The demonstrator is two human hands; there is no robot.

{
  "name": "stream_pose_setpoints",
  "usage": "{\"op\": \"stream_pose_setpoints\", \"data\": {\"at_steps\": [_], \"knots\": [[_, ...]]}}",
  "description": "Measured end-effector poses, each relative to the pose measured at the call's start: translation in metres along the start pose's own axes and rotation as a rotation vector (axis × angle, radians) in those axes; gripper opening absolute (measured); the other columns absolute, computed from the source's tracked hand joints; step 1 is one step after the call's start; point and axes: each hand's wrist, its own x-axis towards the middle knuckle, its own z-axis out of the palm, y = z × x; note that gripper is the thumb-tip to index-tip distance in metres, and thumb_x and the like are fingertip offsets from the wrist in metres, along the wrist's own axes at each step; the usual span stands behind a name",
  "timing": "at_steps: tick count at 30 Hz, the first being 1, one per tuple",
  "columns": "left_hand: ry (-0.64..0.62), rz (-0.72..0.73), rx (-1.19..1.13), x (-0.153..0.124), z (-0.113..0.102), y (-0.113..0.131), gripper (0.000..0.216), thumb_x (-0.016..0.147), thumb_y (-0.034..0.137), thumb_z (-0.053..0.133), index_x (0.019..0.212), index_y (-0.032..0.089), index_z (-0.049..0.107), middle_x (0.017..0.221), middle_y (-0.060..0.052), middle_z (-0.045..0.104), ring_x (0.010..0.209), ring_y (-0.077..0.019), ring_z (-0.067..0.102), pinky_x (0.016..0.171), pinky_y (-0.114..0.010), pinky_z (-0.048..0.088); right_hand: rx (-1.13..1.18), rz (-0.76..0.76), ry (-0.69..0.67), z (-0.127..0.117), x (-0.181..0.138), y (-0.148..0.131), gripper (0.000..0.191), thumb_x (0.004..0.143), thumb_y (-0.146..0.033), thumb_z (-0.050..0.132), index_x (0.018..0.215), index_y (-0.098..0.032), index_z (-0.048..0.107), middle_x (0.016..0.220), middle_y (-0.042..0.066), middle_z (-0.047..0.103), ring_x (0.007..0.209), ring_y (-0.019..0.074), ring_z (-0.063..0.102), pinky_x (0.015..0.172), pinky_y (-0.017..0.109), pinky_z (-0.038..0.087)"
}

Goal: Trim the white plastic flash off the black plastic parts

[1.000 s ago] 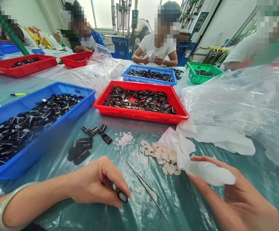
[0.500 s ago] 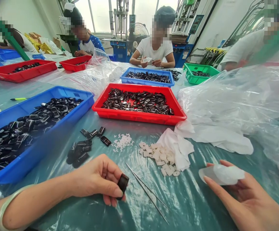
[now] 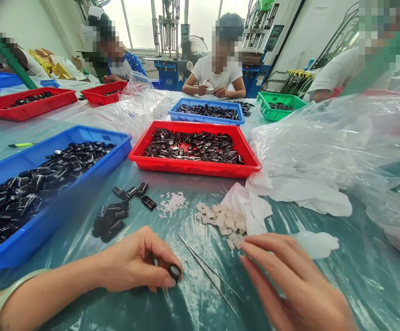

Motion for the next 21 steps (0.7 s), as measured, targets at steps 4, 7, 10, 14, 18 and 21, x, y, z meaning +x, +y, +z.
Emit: {"op": "stream_pose_setpoints", "data": {"at_steps": [4,7,10,14,18,21], "knots": [[0.019,0.121,0.124,0.001,-0.001,-0.002,0.028,0.062,0.022,0.07,0.087,0.01,0.074,0.064,-0.004,0.062,0.054,-0.0078,0.046,0.05,-0.017,0.038,-0.025,-0.049,-0.097,0.026,0.032,-0.013,0.016,0.089,-0.018,0.041,0.095,-0.02,0.056,0.088,0.006,0.06,0.083,0.0163,0.055,0.068,0.028,0.049],[0.008,0.182,0.167,0.001,-0.001,-0.002,0.029,0.063,0.021,0.068,0.088,0.008,0.074,0.073,-0.009,0.066,0.062,-0.012,0.051,0.057,-0.021,0.042,-0.104,-0.019,-0.14,0.042,0.036,-0.007,0.017,0.088,-0.017,0.041,0.087,-0.018,0.058,0.081,0.006,0.059,0.077,0.0193,0.052,0.065,0.033,0.046],[0.001,0.165,0.166,0.001,-0.001,-0.002,0.03,0.063,0.021,0.067,0.089,0.007,0.073,0.074,-0.011,0.067,0.063,-0.0137,0.053,0.059,-0.023,0.043,-0.187,0.016,-0.165,0.05,0.033,-0.003,0.019,0.087,-0.017,0.041,0.079,-0.017,0.059,0.073,0.006,0.056,0.07,0.0207,0.048,0.06,0.034,0.041],[0.004,0.116,0.164,0.001,-0.001,-0.001,0.03,0.063,0.022,0.067,0.089,0.009,0.073,0.071,-0.009,0.066,0.06,-0.0126,0.052,0.056,-0.021,0.042,-0.25,0.026,-0.152,0.052,0.03,-0.006,0.021,0.087,-0.015,0.04,0.078,-0.016,0.059,0.071,0.005,0.055,0.071,0.0215,0.048,0.061,0.033,0.037],[0.018,0.067,0.144,0.001,0.001,0.0,0.028,0.063,0.02,0.067,0.088,0.01,0.074,0.064,-0.004,0.062,0.054,-0.0082,0.047,0.051,-0.017,0.039,-0.284,0.039,-0.119,0.053,0.029,-0.008,0.019,0.086,-0.016,0.043,0.074,-0.015,0.057,0.071,0.006,0.056,0.071,0.0224,0.049,0.062,0.034,0.037],[0.04,0.031,0.117,0.002,0.002,0.0,0.027,0.063,0.02,0.067,0.087,0.01,0.073,0.055,0.001,0.054,0.048,-0.0059,0.042,0.047,-0.016,0.035,-0.261,0.043,-0.103,0.054,0.029,-0.008,0.019,0.086,-0.016,0.044,0.07,-0.015,0.055,0.068,0.006,0.055,0.07,0.0219,0.05,0.061,0.034,0.037]]}}
